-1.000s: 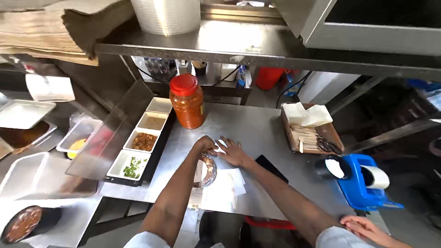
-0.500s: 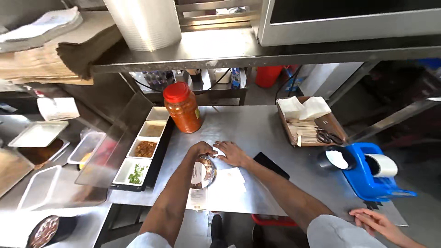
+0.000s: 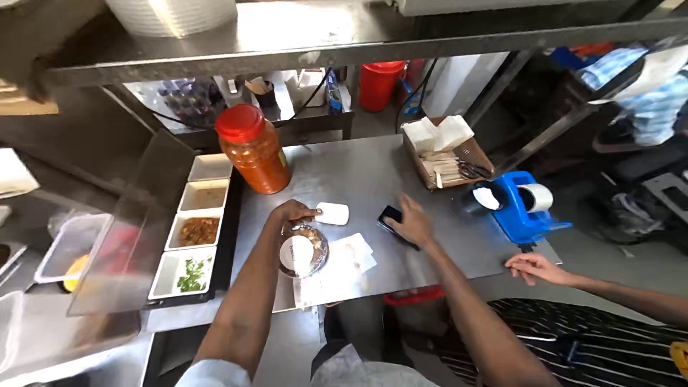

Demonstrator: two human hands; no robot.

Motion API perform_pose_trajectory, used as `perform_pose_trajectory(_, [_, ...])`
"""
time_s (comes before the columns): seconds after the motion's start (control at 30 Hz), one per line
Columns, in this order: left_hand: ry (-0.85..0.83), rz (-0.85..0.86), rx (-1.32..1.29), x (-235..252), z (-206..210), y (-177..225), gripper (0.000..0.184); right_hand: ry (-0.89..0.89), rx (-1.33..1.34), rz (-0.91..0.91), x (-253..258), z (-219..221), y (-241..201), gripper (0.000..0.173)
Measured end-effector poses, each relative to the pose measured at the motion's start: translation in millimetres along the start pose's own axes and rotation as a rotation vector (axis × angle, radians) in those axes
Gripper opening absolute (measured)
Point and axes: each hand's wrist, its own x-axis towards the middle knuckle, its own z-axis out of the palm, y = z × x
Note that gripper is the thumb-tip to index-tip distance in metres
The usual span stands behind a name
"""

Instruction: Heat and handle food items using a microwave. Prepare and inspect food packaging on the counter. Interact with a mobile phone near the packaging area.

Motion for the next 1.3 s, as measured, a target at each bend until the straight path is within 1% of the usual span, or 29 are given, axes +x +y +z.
perform_pose_trajectory(0.03, [0.049,0.005,0.023,-2.2,-5.8,-1.3,0.058,-0.066,-0.03,0.08,-12.2,-0.1,25.7,0.099])
perform_pose_trajectory(0.07, [0.125,0.017,0.043,-8.6,-11.3,-0.8,0.061,-0.11,-0.082,0.105,-21.6,3.4,43.4,0.103])
perform_pose_trajectory(0.17, [0.474,0.11,-0.027,-56.2,-14.6,5.3,0.052,-0.139,-0.098,0.153,-33.4,7.6,47.8,0.098])
perform_pose_trajectory(0.23, [0.717,0.208,-0.135,-113.1,14.2,26.1,0.039,-0.165,0.081,0.312,-40.3,3.5,38.3,0.096])
perform_pose_trajectory(0.27, [0.787,0.269,-0.175,-142.5,42.6,35.9,0.034,-0.142,0.246,0.389,-52.4,1.8,32.9,0.092])
perform_pose_trajectory(0.3, [0.788,0.337,-0.224,-168.8,78.0,44.7,0.031,-0.117,0.486,0.448,-69.7,-1.1,26.3,0.087])
perform_pose_trajectory(0.33, [0.708,0.38,-0.306,-192.0,121.7,51.7,0.032,-0.115,0.749,0.48,-93.6,-2.3,19.8,0.081])
perform_pose_trajectory(0.37, [0.539,0.385,-0.422,-212.3,169.1,57.4,0.038,-0.128,0.972,0.495,-123.3,-2.1,11.7,0.08])
perform_pose_trajectory(0.4, [0.312,0.354,-0.558,-225.2,211.6,60.5,0.048,-0.162,1.131,0.501,-156.4,-1.1,1.4,0.081])
perform_pose_trajectory(0.43, [0.109,0.317,-0.69,-235.8,246.3,63.3,0.058,-0.217,1.252,0.508,-189.9,0.3,-10.8,0.084])
perform_pose_trajectory(0.47, [-0.01,0.267,-0.797,-245.9,272.4,66.6,0.067,-0.294,1.321,0.521,-220.8,0.6,-23.9,0.088])
perform_pose_trajectory(0.5, [-0.043,0.221,-0.87,-254.1,288.4,68.8,0.074,-0.371,1.346,0.534,-245.4,-1.2,-34.8,0.092])
perform_pose_trajectory(0.53, [0.011,0.182,-0.908,-258.7,298.2,68.3,0.078,-0.45,1.308,0.506,-261.8,-6.5,-38.7,0.094])
perform_pose_trajectory(0.57, [0.091,0.152,-0.913,-261.6,304.2,63.6,0.079,-0.536,1.213,0.403,-270.9,-15.6,-35.5,0.093])
perform_pose_trajectory(0.6, [0.169,0.134,-0.905,-263.4,309.0,55.4,0.079,-0.641,1.054,0.227,-272.8,-28.9,-27.2,0.09])
perform_pose_trajectory(0.63, [0.187,0.15,-0.877,-266.7,310.9,46.5,0.076,-0.754,0.833,0.019,-268.3,-44.8,-19.3,0.086])
perform_pose_trajectory(0.67, [0.13,0.186,-0.847,-273.6,309.6,41.5,0.069,-0.853,0.585,-0.174,-260.8,-61.5,-17.4,0.081])
perform_pose_trajectory(0.7, [0.017,0.211,-0.81,-282.3,308.6,42.4,0.062,-0.92,0.375,-0.318,-254.1,-77.1,-22.2,0.076])
perform_pose_trajectory(0.77, [-0.286,0.192,-0.748,-295.1,313.9,52.6,0.071,-0.97,0.16,-0.448,-245.9,-102.5,-37.6,0.067])
perform_pose_trajectory(0.8, [-0.383,0.159,-0.754,-298.9,320.0,57.1,0.077,-0.949,0.17,-0.424,-243.6,-113.0,-40.8,0.066])
perform_pose_trajectory(0.87, [-0.431,0.127,-0.868,-307.6,333.6,60.6,0.078,-0.736,0.441,-0.264,-246.3,-123.4,-31.5,0.066])
perform_pose_trajectory(0.9, [-0.406,0.15,-0.959,-311.9,339.8,59.5,0.075,-0.612,0.631,-0.138,-252.6,-123.4,-25.4,0.064])
perform_pose_trajectory(0.93, [-0.359,0.177,-1.041,-314.9,344.2,57.7,0.072,-0.511,0.833,0.011,-262.9,-121.0,-21.6,0.057])
perform_pose_trajectory(1.0, [-0.265,0.251,-1.077,-316.1,344.5,52.0,0.072,-0.369,1.161,0.361,-290.1,-110.4,-29.2,0.028])
perform_pose_trajectory(1.03, [-0.226,0.294,-1.033,-315.1,342.2,48.4,0.072,-0.345,1.279,0.486,-302.5,-103.4,-37.6,0.025])
perform_pose_trajectory(1.07, [-0.194,0.34,-0.977,-314.6,337.8,45.2,0.073,-0.341,1.371,0.548,-312.4,-96.9,-46.6,0.031])
perform_pose_trajectory(1.13, [-0.162,0.405,-0.926,-318.0,322.5,37.5,0.073,-0.37,1.453,0.531,-318.2,-88.0,-71.0,0.042])
perform_pose_trajectory(1.23, [-0.126,0.408,-1.007,-329.8,292.0,27.0,0.071,-0.314,1.522,0.418,-306.1,-70.1,-108.4,0.043])
perform_pose_trajectory(1.3, [-0.081,0.403,-1.09,-329.2,279.5,24.4,0.069,-0.273,1.521,0.381,-297.5,-72.0,-129.7,0.047])
